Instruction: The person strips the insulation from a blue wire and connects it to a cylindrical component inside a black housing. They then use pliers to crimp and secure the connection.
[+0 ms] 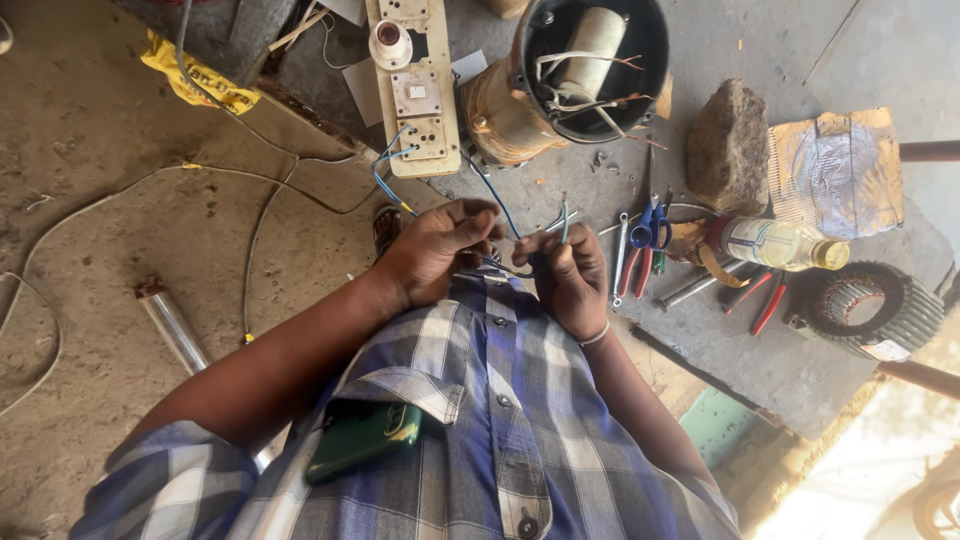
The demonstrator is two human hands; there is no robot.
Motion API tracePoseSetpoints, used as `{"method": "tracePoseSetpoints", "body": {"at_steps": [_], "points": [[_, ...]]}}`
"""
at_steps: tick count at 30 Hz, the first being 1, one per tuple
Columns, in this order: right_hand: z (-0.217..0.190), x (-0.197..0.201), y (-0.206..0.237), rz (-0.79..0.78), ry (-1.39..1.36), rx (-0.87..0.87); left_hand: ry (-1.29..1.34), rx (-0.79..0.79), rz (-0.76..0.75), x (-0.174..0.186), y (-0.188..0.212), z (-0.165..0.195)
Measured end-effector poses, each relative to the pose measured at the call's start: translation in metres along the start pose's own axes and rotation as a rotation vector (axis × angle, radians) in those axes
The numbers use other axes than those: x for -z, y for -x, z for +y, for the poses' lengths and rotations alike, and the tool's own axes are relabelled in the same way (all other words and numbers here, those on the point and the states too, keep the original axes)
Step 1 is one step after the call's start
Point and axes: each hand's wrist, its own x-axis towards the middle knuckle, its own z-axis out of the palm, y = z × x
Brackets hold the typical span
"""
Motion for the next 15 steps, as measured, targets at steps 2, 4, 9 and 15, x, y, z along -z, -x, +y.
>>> {"method": "tracePoseSetpoints", "body": {"at_steps": [2,4,9,15], "points": [[0.000,-0.001,0.004,0.009,-0.009,-0.013,-0.280,-0.089,0.101,0.015,0.004,0.011],[0.000,-0.003,0.010,0.020,-0.004,-0.004,-0.827,-0.251,0.381,0.034,0.002,0.024],[-0.003,-0.011,0.031,0.109,0.021,0.047,-1.829,-0.779,0.826,0.064,-0.030,0.076],[0.000,-0.020,0.053,0.340,0.066,0.178,-1.384,-0.246,0.448,0.061,-0.040,0.101]]}}
